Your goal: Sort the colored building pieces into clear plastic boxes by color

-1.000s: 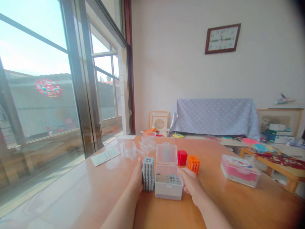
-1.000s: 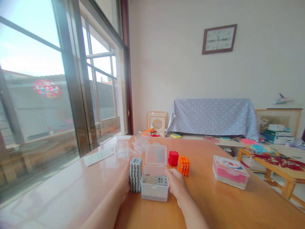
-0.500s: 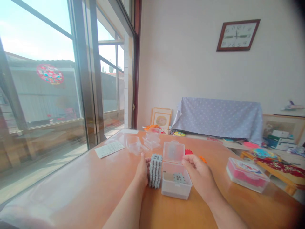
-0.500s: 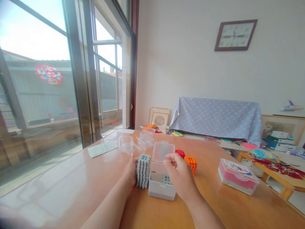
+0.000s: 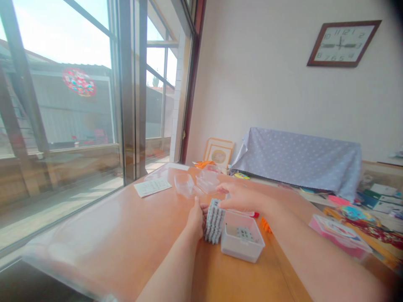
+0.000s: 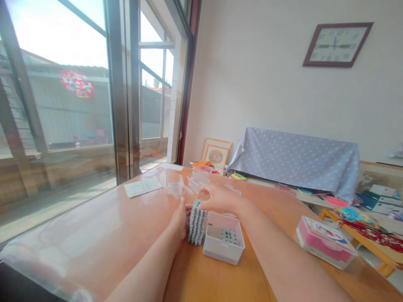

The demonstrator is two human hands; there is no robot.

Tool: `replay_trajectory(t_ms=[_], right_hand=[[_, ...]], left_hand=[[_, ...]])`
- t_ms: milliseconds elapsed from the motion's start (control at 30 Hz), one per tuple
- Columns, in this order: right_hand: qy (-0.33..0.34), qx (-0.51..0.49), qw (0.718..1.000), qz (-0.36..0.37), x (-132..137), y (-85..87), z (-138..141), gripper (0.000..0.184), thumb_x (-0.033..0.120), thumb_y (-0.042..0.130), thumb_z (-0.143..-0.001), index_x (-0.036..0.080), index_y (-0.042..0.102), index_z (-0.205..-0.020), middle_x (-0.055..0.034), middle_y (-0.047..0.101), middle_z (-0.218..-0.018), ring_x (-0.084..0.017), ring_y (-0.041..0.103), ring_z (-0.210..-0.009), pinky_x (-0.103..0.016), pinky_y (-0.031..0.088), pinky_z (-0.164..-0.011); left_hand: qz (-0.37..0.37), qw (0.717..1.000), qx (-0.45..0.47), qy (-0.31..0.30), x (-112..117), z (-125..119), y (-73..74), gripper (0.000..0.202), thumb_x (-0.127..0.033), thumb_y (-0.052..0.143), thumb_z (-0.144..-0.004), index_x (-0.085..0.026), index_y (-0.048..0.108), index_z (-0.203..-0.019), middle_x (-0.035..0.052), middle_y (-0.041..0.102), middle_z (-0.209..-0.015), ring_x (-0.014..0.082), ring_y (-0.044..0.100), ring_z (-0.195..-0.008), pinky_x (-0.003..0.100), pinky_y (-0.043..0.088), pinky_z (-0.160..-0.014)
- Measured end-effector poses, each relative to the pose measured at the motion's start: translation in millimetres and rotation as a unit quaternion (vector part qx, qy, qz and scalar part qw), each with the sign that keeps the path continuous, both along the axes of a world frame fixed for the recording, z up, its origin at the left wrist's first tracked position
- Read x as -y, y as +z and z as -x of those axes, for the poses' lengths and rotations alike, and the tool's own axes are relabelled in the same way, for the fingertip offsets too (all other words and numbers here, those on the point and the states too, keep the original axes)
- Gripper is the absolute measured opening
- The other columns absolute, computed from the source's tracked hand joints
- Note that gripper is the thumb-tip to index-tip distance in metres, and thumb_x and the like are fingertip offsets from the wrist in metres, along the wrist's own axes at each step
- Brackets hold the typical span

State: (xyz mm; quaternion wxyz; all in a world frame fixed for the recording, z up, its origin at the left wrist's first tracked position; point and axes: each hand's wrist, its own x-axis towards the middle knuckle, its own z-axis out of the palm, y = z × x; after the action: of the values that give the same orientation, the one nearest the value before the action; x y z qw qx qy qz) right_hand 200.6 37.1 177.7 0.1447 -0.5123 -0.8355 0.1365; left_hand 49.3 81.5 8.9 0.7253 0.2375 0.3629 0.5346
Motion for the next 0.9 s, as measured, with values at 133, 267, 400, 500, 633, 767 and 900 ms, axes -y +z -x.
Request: replay_trajectory(t_ms=[133, 267, 400, 500, 633, 767, 900], right_hand=[[0.010, 0.047, 0.998, 0.042, -14, -1.6, 2, 0.066, 0.040, 0.076, -0.065, 0.023, 0.062, -0.128, -0.0075, 0.065, -0.127, -0.028, 0.061, -0.113, -0.036, 0.047, -0.096], [0.019, 0.044, 0.997, 0.059, -18, -4.3, 5, 0.061, 0.040, 0.079, -0.062, 0.023, 0.066, -0.120, -0.0057, 0.069, -0.118, -0.027, 0.064, -0.105, -0.034, 0.049, -0.090], [0.022, 0.021, 0.998, 0.060, -20, -10.3, 9, 0.055, 0.034, 0.079, -0.062, 0.022, 0.068, -0.115, -0.0050, 0.071, -0.108, -0.025, 0.065, -0.098, -0.032, 0.050, -0.085], [0.024, 0.009, 0.998, 0.061, -20, -13.2, 9, 0.056, 0.032, 0.078, -0.063, 0.022, 0.067, -0.117, -0.0057, 0.071, -0.110, -0.025, 0.065, -0.098, -0.032, 0.051, -0.086], [0.044, -0.009, 0.997, 0.055, -16, -10.6, 2, 0.057, 0.032, 0.074, -0.066, 0.021, 0.065, -0.122, -0.0060, 0.068, -0.118, -0.024, 0.064, -0.103, -0.034, 0.050, -0.090], [0.037, -0.018, 0.999, 0.028, -7, -3.9, -16, 0.056, 0.031, 0.070, -0.071, 0.021, 0.062, -0.125, -0.0062, 0.067, -0.120, -0.024, 0.062, -0.107, -0.034, 0.049, -0.091], [0.026, 0.034, 0.999, 0.002, 11, 0.9, -33, 0.043, 0.027, 0.066, -0.071, 0.021, 0.065, -0.114, -0.0043, 0.067, -0.108, -0.021, 0.061, -0.096, -0.030, 0.047, -0.082]], left_hand=[[-0.005, 1.000, 0.013, -0.006, 0, -1, -1.4, 0.063, -0.072, 0.038, -0.089, -0.013, 0.060, -0.095, 0.0130, 0.072, -0.079, 0.0239, 0.070, -0.072, 0.034, 0.055, -0.064], [-0.007, 1.000, 0.006, -0.006, -3, -1, -6.5, 0.066, -0.075, 0.037, -0.087, -0.013, 0.060, -0.095, 0.0124, 0.072, -0.079, 0.0226, 0.070, -0.070, 0.031, 0.052, -0.060], [-0.002, 1.000, -0.006, -0.005, -6, -1, -8.7, 0.066, -0.075, 0.037, -0.087, -0.014, 0.059, -0.095, 0.0112, 0.072, -0.078, 0.0206, 0.067, -0.063, 0.028, 0.047, -0.052], [-0.001, 1.000, -0.003, -0.005, -6, -1, -8.6, 0.066, -0.075, 0.036, -0.088, -0.013, 0.060, -0.095, 0.0108, 0.071, -0.076, 0.0198, 0.066, -0.060, 0.027, 0.046, -0.051], [-0.012, 1.000, -0.004, -0.008, -6, -1, -9.2, 0.066, -0.074, 0.036, -0.088, -0.013, 0.061, -0.092, 0.0106, 0.071, -0.074, 0.0192, 0.066, -0.059, 0.026, 0.045, -0.050], [-0.017, 1.000, -0.008, -0.006, -7, -2, -11.7, 0.065, -0.074, 0.037, -0.088, -0.013, 0.060, -0.090, 0.0117, 0.072, -0.077, 0.0203, 0.068, -0.062, 0.027, 0.048, -0.051], [-0.018, 1.000, -0.006, -0.009, -12, -3, -17.1, 0.066, -0.075, 0.037, -0.087, -0.013, 0.061, -0.092, 0.0126, 0.072, -0.078, 0.0221, 0.069, -0.063, 0.031, 0.053, -0.054]])
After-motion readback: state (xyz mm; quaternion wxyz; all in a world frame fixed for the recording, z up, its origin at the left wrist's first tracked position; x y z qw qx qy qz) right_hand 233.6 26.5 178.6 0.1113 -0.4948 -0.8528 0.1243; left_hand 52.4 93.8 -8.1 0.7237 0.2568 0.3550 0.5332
